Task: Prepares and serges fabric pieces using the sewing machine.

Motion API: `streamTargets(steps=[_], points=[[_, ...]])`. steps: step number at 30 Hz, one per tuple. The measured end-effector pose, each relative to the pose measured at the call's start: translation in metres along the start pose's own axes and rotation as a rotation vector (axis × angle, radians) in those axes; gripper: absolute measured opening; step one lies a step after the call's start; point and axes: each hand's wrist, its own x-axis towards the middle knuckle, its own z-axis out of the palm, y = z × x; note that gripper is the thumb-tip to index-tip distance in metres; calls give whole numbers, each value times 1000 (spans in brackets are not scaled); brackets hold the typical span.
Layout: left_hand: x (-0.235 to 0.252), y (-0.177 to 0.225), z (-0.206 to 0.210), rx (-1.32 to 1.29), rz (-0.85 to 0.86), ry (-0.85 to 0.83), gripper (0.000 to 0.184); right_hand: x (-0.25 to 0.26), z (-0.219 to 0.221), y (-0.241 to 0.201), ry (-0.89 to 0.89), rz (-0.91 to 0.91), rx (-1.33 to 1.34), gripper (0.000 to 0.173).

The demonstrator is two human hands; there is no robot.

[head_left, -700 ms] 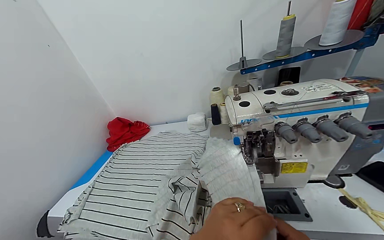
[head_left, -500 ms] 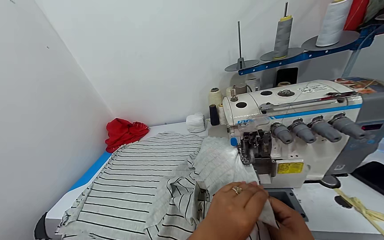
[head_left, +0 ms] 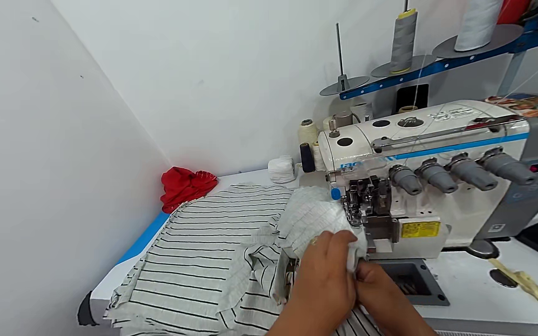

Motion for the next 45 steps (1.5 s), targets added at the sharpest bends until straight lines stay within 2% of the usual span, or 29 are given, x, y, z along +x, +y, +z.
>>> streamTargets(steps=[4, 6, 9, 11, 13, 15, 16, 17, 19, 22, 23, 25, 28, 32, 39, 45], points=[[14, -7, 3, 8, 2, -102, 43, -4, 19, 4, 51, -67, 107, 14], [14, -16, 0, 4, 33, -52, 36, -3, 19, 9, 67, -115, 33, 9], [7, -26, -12, 12, 126, 91, 21, -6, 14, 15, 28, -193, 16, 12], [0, -20, -23, -13, 149, 98, 24, -12, 24, 16, 47, -225, 80, 16], [-5, -8, -27, -14, 149, 56, 27, -24, 35, 7, 12, -123, 128, 21], [-7, 2, -23, 14, 85, -31, 25, -24, 48, -30, -48, 230, 88, 20], [-5, 3, -19, 22, 32, -68, 26, -19, 53, -40, -67, 312, 114, 23], [-2, 0, -16, 40, -28, -90, 28, -14, 55, -32, -69, 260, 165, 23], [11, -15, -17, 53, -159, -126, 24, -5, 49, 1, -65, 8, 172, 17], [32, -48, -30, -52, -226, -157, 15, -14, 14, 17, -30, -134, -193, 28], [34, -57, -34, -111, -196, -153, 15, -24, 3, 14, -38, -126, -288, 32], [33, -64, -44, -253, -84, -175, 24, -43, -12, 3, -21, -41, -396, 26], [18, -54, -49, -450, 222, -214, 31, -58, -25, 0, -13, 27, -338, 15], [-4, -26, -41, -294, 460, -252, 24, -65, -25, 5, -5, -24, -223, 5], [-22, -8, -22, -198, 499, -231, 22, -62, -26, 11, 0, -96, -120, 18], [-10, -7, -3, 46, 394, -140, 28, -34, -18, 9, 46, -119, -47, 23]])
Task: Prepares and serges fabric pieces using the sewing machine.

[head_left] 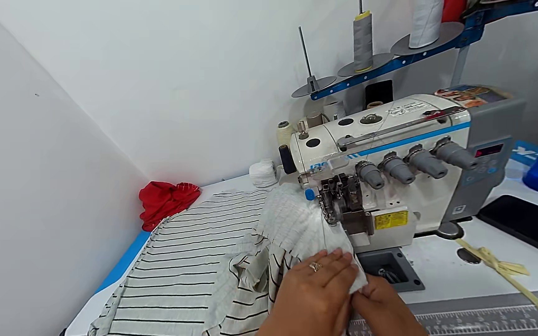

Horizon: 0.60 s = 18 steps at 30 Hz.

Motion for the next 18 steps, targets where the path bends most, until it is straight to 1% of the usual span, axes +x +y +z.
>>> streamTargets(steps=[3, 5, 9, 11, 13, 16, 18], points=[[7, -5, 5, 68, -63, 5, 31, 18, 6, 8, -8, -93, 55, 23], [8, -10, 8, 98, -74, 16, 31, 27, 9, 12, -14, -130, 64, 23], [10, -19, 15, 90, -89, 129, 22, 33, 14, 15, -32, -160, 65, 21], [12, -21, 17, 70, -122, 153, 19, 34, 16, 13, -43, -149, 52, 21], [15, -20, 17, 55, -173, 125, 19, 34, 19, 11, -49, -145, 51, 22], [17, -19, 14, 59, -243, 72, 25, 31, 23, 8, -81, -133, 38, 21], [18, -30, 10, -17, -289, 46, 25, 28, 25, 7, -126, -125, -10, 17]])
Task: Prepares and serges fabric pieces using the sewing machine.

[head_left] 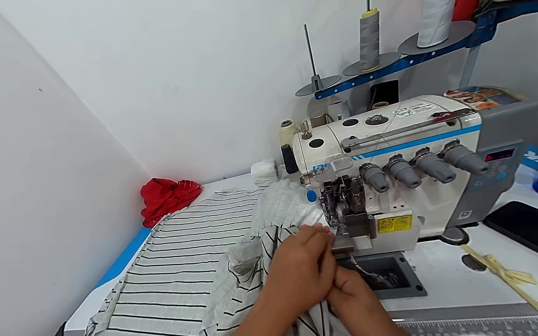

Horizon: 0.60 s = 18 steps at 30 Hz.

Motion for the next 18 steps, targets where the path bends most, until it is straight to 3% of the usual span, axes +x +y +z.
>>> streamTargets(steps=[4, 7, 11, 13, 15, 18], points=[[27, -40, -16, -208, -65, -187, 26, -10, 8, -5, -112, 49, -94, 22], [50, -56, -14, -177, -101, -244, 28, -19, 16, -9, -125, 88, -22, 25], [57, -32, -17, 42, -307, -385, 33, -27, 22, -15, -62, 108, 107, 44], [44, -1, -31, 72, -359, -478, 36, -33, 18, -18, -48, 108, 115, 42], [12, 15, -41, 9, -239, -417, 39, -44, 9, -15, -14, 69, 73, 16], [-24, 0, -42, -152, -6, -185, 40, -58, -11, -7, -26, -3, 86, 16]])
